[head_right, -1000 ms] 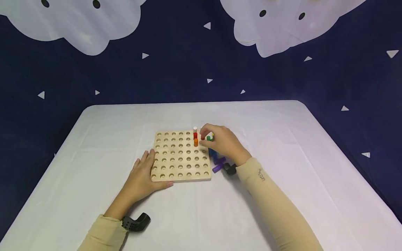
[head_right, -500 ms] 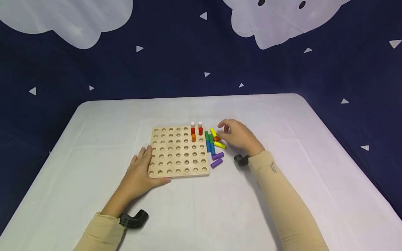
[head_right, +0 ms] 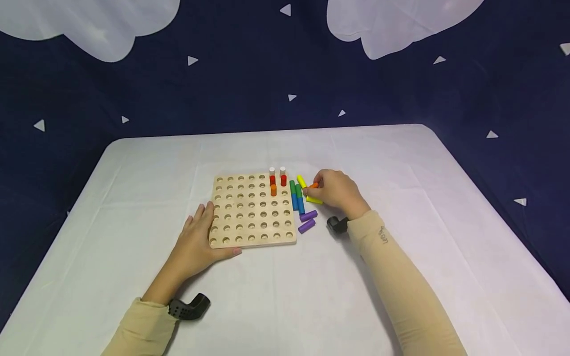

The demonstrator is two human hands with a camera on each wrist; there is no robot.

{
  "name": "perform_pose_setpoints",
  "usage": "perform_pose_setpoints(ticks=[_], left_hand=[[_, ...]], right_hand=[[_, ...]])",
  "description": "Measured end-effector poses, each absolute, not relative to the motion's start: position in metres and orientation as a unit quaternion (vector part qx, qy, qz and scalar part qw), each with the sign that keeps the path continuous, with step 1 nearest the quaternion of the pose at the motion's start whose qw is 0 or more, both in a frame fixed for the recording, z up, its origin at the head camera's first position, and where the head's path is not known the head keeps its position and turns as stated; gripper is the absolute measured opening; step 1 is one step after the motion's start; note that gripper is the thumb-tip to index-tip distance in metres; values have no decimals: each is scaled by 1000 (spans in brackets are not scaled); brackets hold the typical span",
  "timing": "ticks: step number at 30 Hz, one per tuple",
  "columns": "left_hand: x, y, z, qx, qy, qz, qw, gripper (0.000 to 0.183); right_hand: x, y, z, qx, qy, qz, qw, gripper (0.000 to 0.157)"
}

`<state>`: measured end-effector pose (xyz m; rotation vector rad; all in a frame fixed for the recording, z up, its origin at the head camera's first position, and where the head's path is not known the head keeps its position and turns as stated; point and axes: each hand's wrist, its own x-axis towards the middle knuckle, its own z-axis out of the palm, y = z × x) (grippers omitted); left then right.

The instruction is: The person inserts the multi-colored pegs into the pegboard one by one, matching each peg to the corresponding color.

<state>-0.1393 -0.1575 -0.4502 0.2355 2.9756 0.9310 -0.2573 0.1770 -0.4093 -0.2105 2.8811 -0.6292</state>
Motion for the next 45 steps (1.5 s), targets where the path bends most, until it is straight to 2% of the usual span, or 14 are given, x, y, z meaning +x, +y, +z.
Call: perform_pose_setpoints(ticks=[10,17,27,34,45], left_hand=[[-139,-158,-448,75,952,296,8,139],[-140,-158,-449,74,952,296,10,139],[-141,-158,-451,75,952,296,10,140],[-140,-158,-449,74,952,297,12,139],[-140,-159,-448,72,951,300,17,139]], right_hand=[[-266,177,-409,-58,953,-273,120,52],[-263,177,-411,-79,949,-293,85,44],[-259,177,-415,-120,932,-340,37,45],[-251,158,-409,-175,909,-379,4,42],[-249,138,-412,-208,925,-318,-6,31]])
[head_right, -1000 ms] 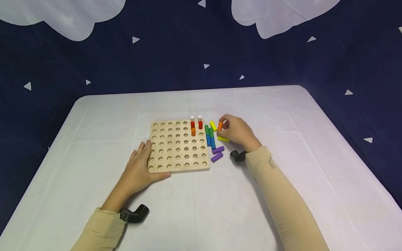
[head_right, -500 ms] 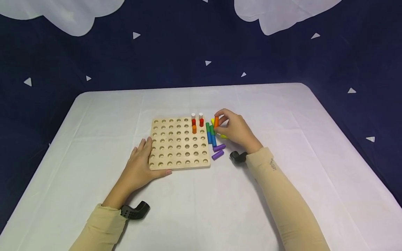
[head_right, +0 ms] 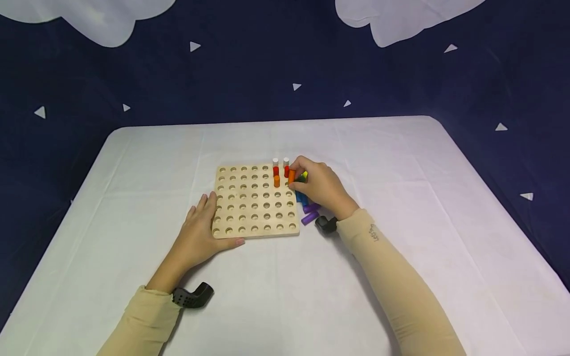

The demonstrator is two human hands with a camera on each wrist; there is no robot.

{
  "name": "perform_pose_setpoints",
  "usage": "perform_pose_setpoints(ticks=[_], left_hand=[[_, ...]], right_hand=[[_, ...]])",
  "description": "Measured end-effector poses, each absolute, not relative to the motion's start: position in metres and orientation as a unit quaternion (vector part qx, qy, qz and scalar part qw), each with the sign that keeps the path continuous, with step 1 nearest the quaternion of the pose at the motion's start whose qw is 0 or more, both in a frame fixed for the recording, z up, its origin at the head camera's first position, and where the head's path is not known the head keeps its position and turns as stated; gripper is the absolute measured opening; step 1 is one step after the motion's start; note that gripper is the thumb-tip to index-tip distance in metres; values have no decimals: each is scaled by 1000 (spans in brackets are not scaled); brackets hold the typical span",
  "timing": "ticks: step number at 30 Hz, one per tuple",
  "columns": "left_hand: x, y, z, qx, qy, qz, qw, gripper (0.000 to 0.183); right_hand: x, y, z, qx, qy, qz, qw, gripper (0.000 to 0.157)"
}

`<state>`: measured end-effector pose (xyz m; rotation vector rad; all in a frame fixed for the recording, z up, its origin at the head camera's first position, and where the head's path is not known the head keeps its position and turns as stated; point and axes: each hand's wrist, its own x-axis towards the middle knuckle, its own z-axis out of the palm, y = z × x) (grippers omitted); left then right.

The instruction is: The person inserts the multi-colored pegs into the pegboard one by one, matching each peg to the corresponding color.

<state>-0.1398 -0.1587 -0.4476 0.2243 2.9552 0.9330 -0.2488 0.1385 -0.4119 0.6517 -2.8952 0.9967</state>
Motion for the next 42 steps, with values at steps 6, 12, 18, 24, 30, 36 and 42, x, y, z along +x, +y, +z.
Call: perform_pose_setpoints(ticks=[6,12,18,24,30,36,42], left_hand=[[-140,-159,-445,74,950,303,16,138],[-141,-159,-446,71,951,300,19,138],[-140,-158,-445,70,951,299,23,138],[-140,-158,-445,71,952,297,21,138],[-141,-159,-443,73,953,294,18,138],[-140,-159,-443,74,952,296,17,138],[-140,-158,-444,73,953,293,19,139]], right_hand=[[-248,133,-410,235,-934,269,22,28],[-247,129,-409,257,-935,241,40,22],[-244,130,-406,280,-929,237,40,19],[-245,151,-402,249,-930,270,3,38],[-249,188,-401,225,-942,245,-50,47],[-246,205,-401,249,-945,184,-108,56],[-242,205,-403,261,-945,151,-129,53]])
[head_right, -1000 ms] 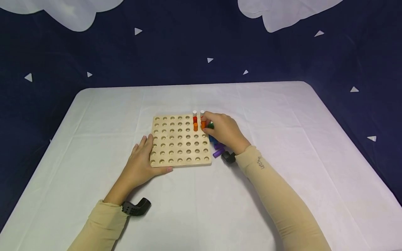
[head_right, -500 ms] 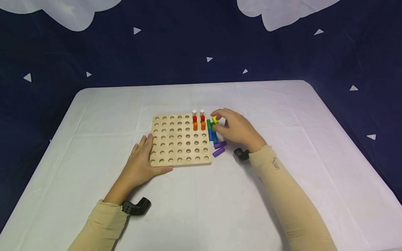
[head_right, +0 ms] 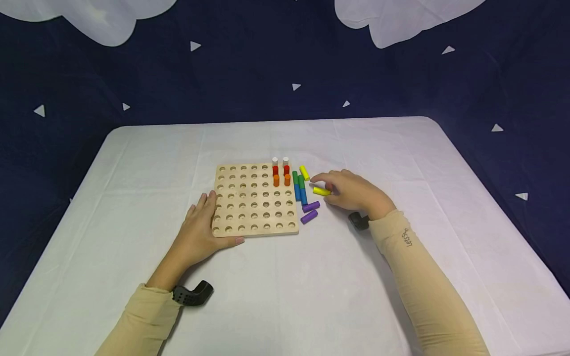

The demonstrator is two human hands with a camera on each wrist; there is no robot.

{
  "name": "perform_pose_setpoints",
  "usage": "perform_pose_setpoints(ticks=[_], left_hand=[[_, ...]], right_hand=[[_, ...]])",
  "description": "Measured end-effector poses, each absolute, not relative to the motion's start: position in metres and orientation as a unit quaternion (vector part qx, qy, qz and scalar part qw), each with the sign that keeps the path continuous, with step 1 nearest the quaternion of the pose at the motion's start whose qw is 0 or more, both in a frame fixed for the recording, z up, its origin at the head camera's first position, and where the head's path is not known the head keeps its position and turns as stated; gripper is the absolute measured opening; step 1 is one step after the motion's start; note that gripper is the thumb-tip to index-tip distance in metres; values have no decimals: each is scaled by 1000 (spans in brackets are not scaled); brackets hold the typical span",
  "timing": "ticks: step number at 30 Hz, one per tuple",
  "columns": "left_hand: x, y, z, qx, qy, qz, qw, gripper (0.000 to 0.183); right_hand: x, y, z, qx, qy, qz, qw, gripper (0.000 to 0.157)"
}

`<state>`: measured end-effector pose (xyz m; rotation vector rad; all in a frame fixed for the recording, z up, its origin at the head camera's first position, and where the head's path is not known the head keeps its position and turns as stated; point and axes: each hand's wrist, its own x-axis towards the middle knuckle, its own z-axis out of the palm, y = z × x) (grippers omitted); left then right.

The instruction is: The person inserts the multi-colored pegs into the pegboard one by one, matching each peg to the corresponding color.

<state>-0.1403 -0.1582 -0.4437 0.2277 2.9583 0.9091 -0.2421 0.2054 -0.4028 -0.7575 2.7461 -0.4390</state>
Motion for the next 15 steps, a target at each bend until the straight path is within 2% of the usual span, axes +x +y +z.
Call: perform_pose_setpoints(ticks=[8,15], left_hand=[[-141,-158,-444,71,953,294,22,139],[-140,-159,-444,71,953,294,23,139]], right_hand=[[-240,205,-402,-259,940,-168,146,43],[-242,207,-404,-233,942,-189,151,43]])
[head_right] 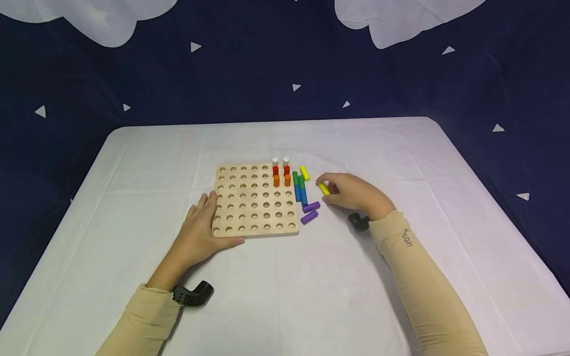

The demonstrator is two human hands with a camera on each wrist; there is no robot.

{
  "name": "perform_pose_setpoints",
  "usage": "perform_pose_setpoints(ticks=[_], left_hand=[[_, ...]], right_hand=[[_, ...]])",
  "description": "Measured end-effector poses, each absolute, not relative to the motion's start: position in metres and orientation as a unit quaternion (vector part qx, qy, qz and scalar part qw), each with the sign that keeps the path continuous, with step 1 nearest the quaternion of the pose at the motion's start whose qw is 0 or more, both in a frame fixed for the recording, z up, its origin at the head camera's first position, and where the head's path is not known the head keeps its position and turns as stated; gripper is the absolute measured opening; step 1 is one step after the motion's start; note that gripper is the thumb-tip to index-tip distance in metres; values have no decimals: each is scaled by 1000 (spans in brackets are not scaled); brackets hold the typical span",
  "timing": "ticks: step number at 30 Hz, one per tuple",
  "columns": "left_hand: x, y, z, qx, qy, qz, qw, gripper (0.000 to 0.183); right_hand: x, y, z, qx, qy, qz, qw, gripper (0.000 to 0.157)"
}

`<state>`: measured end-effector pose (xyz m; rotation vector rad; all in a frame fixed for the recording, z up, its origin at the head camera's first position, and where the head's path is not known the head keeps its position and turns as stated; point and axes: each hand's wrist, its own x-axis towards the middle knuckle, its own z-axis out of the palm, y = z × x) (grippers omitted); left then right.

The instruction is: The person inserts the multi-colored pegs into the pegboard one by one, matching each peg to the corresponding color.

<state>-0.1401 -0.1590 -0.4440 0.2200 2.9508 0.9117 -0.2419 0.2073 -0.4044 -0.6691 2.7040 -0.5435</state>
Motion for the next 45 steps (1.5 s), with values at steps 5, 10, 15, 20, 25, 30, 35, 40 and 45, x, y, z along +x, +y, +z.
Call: perform_pose_setpoints(ticks=[5,10,15,20,25,30,35,40,45], left_hand=[[-138,-159,-446,70,953,296,23,139],[-136,-159,-448,70,952,296,20,139],[-135,-159,-450,70,952,297,20,139],[-135,-160,-450,69,952,298,21,139],[-136,-160,-450,72,952,298,17,139],[-137,-160,-448,72,952,296,17,139],[-137,-160,-447,72,952,296,19,139],[-139,-159,-447,72,952,297,18,138],[-140,-158,-448,72,951,299,18,138]], right_hand=[[-243,209,-410,-217,940,-222,138,45],[-242,203,-412,-202,934,-273,108,46],[-239,191,-411,-206,924,-315,69,46],[-236,177,-408,-224,913,-339,47,45],[-235,164,-405,-244,901,-355,43,41],[-233,151,-405,-258,893,-364,52,40],[-231,138,-405,-275,896,-345,58,38],[-230,127,-406,-291,905,-305,54,33],[-231,119,-407,-305,913,-270,32,29]])
